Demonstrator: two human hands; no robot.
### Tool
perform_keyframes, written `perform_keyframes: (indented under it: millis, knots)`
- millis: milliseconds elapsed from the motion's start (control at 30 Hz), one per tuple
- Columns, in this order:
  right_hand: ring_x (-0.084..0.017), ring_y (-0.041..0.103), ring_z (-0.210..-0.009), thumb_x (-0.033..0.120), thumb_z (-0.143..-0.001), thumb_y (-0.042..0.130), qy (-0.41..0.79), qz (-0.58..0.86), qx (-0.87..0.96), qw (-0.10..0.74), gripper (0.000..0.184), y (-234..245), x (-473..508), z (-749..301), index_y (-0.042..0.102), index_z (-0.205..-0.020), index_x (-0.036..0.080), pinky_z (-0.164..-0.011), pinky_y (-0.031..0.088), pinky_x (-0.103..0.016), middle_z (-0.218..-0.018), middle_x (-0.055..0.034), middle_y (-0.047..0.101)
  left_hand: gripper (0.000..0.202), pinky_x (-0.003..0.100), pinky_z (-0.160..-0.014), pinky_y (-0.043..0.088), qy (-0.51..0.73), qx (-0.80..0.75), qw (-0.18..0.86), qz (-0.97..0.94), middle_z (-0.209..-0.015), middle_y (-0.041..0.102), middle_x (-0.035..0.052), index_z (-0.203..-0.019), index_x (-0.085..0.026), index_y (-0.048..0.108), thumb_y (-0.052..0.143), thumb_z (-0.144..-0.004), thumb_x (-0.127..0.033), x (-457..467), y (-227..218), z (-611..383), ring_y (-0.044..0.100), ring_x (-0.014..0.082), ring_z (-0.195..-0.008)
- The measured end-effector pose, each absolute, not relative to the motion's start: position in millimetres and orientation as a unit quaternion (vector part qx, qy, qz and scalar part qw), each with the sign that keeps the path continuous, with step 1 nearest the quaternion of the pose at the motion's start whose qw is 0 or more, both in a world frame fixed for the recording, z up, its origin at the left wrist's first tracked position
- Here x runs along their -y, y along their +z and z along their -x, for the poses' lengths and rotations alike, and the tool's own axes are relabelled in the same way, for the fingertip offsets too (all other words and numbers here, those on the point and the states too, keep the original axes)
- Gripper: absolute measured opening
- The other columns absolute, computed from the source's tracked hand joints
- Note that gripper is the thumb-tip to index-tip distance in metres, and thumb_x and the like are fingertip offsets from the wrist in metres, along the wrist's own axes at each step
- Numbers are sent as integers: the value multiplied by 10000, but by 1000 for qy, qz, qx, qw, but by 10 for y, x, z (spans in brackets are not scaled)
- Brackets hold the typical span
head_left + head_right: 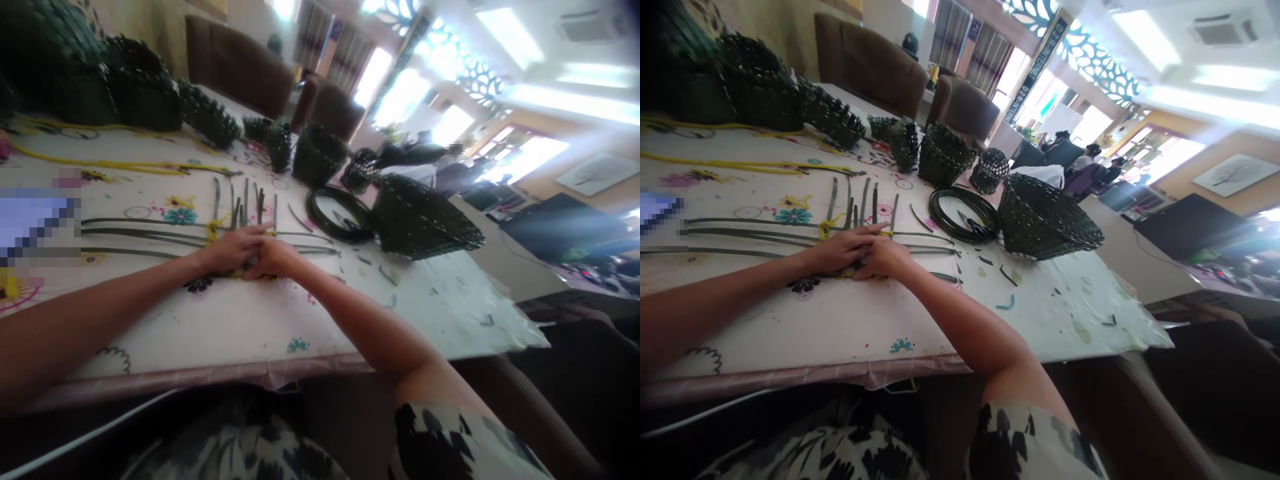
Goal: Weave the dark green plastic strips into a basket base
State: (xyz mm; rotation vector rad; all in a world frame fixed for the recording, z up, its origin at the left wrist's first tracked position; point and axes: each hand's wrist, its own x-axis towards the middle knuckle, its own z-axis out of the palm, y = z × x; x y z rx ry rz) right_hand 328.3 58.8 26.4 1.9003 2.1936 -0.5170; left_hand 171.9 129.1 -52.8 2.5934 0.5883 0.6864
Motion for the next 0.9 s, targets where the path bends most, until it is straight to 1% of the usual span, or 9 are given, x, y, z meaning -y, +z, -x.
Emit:
perform_keyframes:
  millis: [67,167,233,333,467,567,700,800,900]
  knots:
    - [-328,748,-1184,635,-843,847,-170,-639,-743,104,657,283,-553,-3282,779,-1302,170,-958,593,-355,-1276,-155,785,415,474,-1243,439,313,-242,164,-904,-1605,572,185,-1327,-158,725,468,-1061,-346,-1221,-487,-1629,543,302,-1482]
    - [-352,732,-1224,642,-860,829,-175,-631,-749,100,685,285,-519,-3294,760,-1336,154,-969,596,-379,-1300,-175,775,325,515,-1197,459,326,-244,115,-906,-1303,715,170,-1127,-177,751,566,-1033,-427,-1083,-418,-1459,645,320,-1277]
    - [-349,715,-1269,629,-849,846,-176,-625,-755,89,698,274,-520,-3304,749,-1361,166,-1000,589,-388,-1361,-176,755,301,552,-1249,367,287,-212,108,-928,-1176,747,128,-1054,-200,750,638,-1006,-475,-1008,-383,-1339,663,312,-1211]
    - [-341,711,-1284,616,-824,868,-185,-625,-754,80,719,260,-535,-3318,744,-1371,166,-1012,589,-389,-1393,-174,744,302,565,-1295,238,238,-186,121,-946,-1140,763,94,-990,-213,747,653,-1002,-499,-984,-345,-1183,661,294,-1211]
    - [-345,709,-1292,587,-808,895,-187,-624,-757,56,703,257,-529,-3343,752,-1354,168,-1019,590,-395,-1395,-181,744,350,416,-1121,446,137,-199,176,-954,-1080,735,99,-903,-201,748,618,-994,-514,-1095,-275,-1093,651,258,-1102]
    - [-347,713,-1283,589,-807,900,-191,-621,-759,45,693,266,-509,-3361,756,-1346,178,-1019,588,-396,-1385,-184,748,321,335,-978,510,81,-219,198,-952,-1089,696,105,-898,-186,745,647,-933,-489,-1200,-197,-1143,633,251,-1063]
    - [-350,721,-1257,624,-809,886,-197,-624,-755,47,711,271,-503,-3378,756,-1331,160,-1001,590,-397,-1348,-187,761,289,351,-937,514,8,-265,135,-955,-1109,680,124,-903,-167,718,743,-789,-431,-1295,-115,-1285,611,281,-1036]
    - [-350,742,-1198,664,-799,873,-197,-626,-752,59,701,241,-521,-3393,779,-1260,144,-973,589,-391,-1254,-184,788,431,382,-931,519,-50,-305,94,-947,-1199,671,161,-1029,-153,726,784,-745,-472,-1351,-137,-1332,615,329,-1084]
    - [-349,756,-1129,716,-797,846,-196,-628,-751,59,663,192,-547,-3414,808,-1154,158,-944,587,-401,-1149,-168,804,637,427,-1005,512,-56,-302,81,-948,-1371,639,204,-1267,-160,711,781,-749,-525,-1410,-223,-1307,599,386,-1214]
